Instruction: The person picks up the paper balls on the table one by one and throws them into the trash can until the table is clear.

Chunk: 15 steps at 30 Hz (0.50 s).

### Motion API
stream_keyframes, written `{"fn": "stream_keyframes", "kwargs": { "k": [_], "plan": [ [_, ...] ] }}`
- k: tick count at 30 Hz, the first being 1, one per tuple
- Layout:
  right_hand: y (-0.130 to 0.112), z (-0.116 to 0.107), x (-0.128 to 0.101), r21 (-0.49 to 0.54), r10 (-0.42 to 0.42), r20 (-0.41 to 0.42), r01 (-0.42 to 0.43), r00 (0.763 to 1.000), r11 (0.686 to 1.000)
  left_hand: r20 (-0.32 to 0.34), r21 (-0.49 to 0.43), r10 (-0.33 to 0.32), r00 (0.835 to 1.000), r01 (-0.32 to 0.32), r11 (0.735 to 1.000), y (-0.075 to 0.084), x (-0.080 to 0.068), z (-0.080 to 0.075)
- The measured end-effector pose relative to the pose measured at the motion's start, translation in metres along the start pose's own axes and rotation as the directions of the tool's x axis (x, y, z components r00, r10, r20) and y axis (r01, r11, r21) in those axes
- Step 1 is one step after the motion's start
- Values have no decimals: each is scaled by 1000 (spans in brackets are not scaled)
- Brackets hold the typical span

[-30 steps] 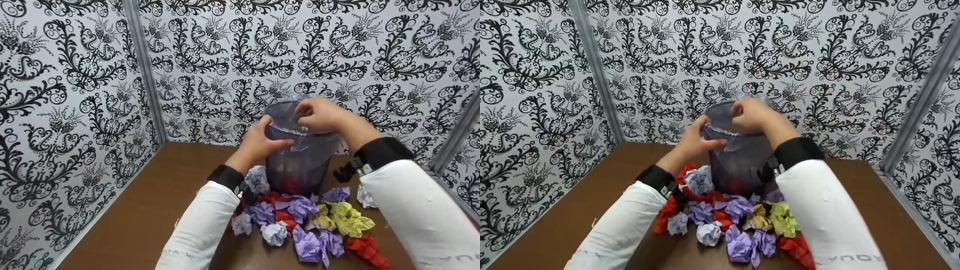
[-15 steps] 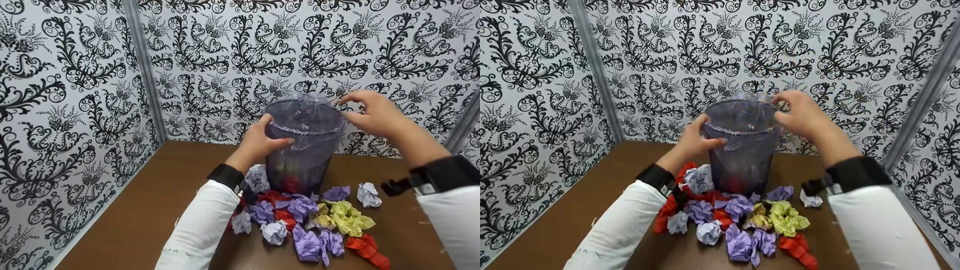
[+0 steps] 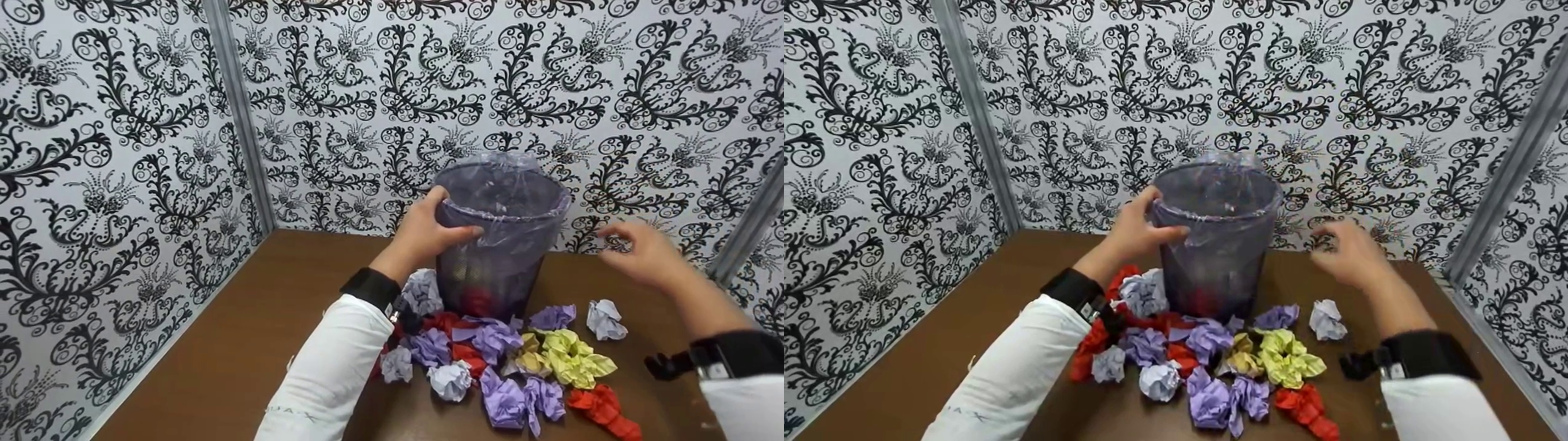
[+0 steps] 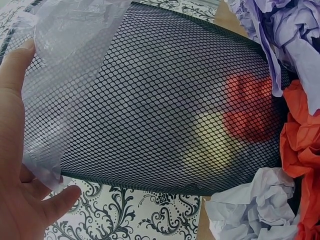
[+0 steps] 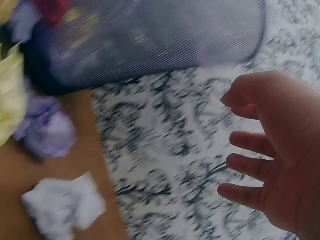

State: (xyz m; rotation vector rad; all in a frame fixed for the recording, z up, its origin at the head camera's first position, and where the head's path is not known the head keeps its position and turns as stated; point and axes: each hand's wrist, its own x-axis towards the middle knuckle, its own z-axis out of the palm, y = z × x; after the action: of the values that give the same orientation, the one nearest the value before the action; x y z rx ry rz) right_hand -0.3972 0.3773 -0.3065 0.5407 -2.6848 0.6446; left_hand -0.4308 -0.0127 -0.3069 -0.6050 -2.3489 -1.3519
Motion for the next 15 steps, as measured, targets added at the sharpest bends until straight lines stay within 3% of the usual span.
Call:
{"fn": "stream_keyframes", "kwargs": {
  "k": [6, 12, 15],
  "plan": [
    [26, 29, -22, 2, 66, 68, -66, 995, 998, -3, -3, 7, 1000, -7, 1000, 0, 0, 1],
    [45, 54, -38, 83, 159, 206, -179, 966, 980, -18, 29, 25, 1000, -25, 999, 0, 0, -1],
    [55, 65, -45, 100, 158, 217, -183, 963, 978, -30, 52, 32, 999, -30, 998, -1, 0, -1]
  ]
}}
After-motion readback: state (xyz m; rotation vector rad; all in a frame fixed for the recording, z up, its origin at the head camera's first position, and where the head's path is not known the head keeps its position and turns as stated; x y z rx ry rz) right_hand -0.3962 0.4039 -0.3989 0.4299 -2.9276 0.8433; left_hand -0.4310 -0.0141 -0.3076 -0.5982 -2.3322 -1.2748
